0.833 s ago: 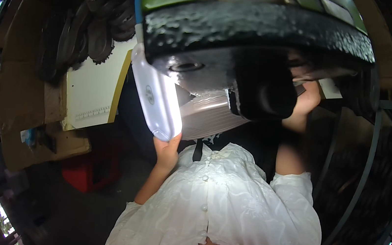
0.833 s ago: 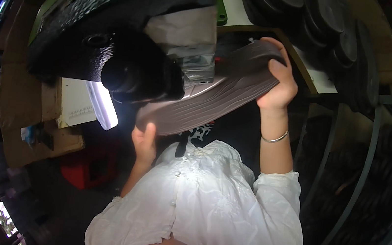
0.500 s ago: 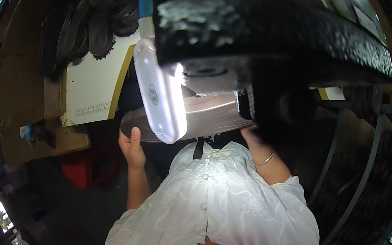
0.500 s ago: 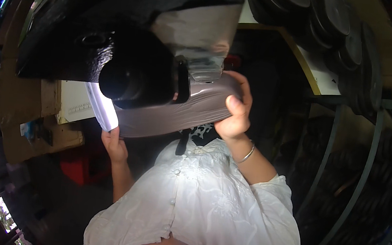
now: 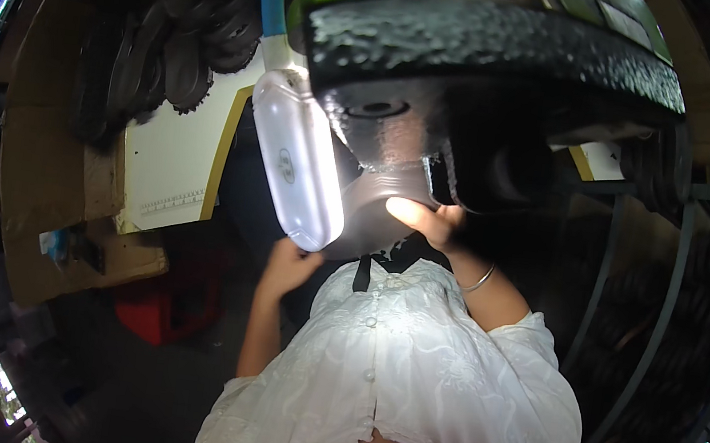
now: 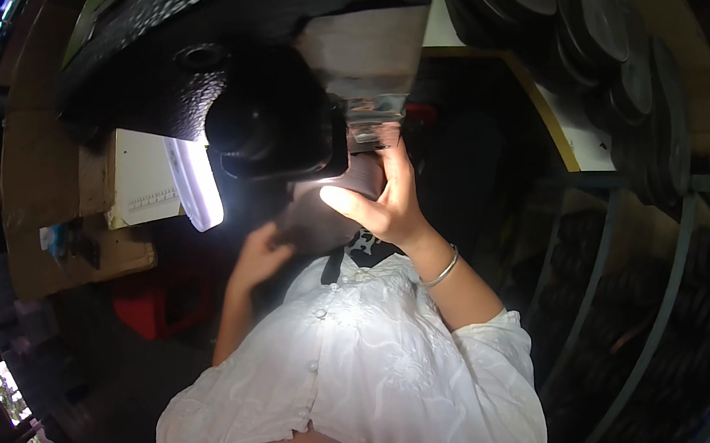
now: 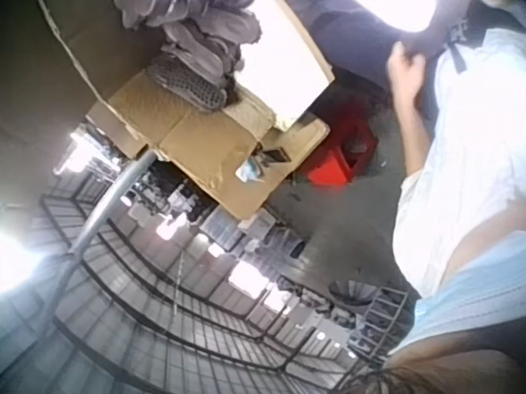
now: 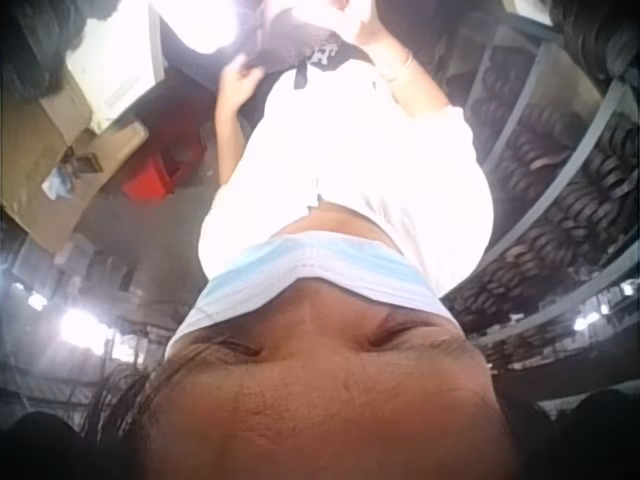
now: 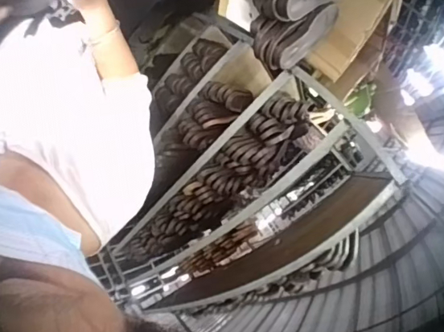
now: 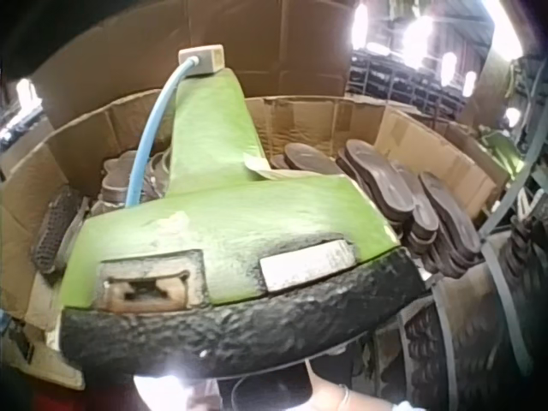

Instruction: The person repeatedly picks up dark-colored shoe soles from a pile and presses them against a rotating grinding wheel on a green machine. They hold each sole with both hands, moving it back and forth against the wheel to smooth or shape the surface, then place it back on the pile before picking up the next one.

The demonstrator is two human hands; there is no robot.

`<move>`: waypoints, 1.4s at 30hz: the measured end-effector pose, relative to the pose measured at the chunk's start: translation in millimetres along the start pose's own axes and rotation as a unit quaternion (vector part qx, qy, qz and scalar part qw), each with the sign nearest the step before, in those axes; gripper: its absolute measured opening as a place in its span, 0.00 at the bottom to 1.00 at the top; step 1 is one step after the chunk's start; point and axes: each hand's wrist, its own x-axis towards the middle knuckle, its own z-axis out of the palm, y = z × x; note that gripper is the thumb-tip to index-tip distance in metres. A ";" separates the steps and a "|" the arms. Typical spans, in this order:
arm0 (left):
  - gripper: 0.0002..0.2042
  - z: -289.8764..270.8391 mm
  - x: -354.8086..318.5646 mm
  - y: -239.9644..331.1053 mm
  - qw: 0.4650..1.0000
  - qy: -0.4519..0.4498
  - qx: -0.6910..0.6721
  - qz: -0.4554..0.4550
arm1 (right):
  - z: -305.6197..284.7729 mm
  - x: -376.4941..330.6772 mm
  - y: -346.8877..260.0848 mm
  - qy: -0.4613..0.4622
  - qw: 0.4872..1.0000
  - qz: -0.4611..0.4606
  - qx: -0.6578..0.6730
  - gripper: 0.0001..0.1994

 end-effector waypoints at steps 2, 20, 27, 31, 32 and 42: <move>0.18 36.4 10.5 2.9 0.991 -0.007 -0.039 0.131 | 1.5 5.5 -5.7 -0.011 0.999 -0.033 -0.034 0.37; 0.17 -54.2 27.1 160.6 0.815 0.254 0.251 0.456 | -23.1 -33.4 49.1 0.227 0.946 -0.202 0.117 0.17; 0.24 -77.2 2.0 139.1 0.862 0.218 0.356 0.288 | -2.0 -31.8 43.9 0.094 0.987 -0.112 0.068 0.15; 0.12 -65.6 10.0 115.7 0.862 0.256 0.232 0.370 | 2.3 -21.7 27.6 0.041 0.991 -0.127 -0.010 0.14; 0.14 -60.4 13.3 104.1 0.884 0.227 0.240 0.332 | 1.2 -19.5 27.6 0.041 0.989 -0.141 -0.030 0.14; 0.19 46.3 50.2 69.4 0.844 0.128 -0.440 0.279 | 16.6 -2.5 29.7 0.026 0.969 -0.172 -0.178 0.15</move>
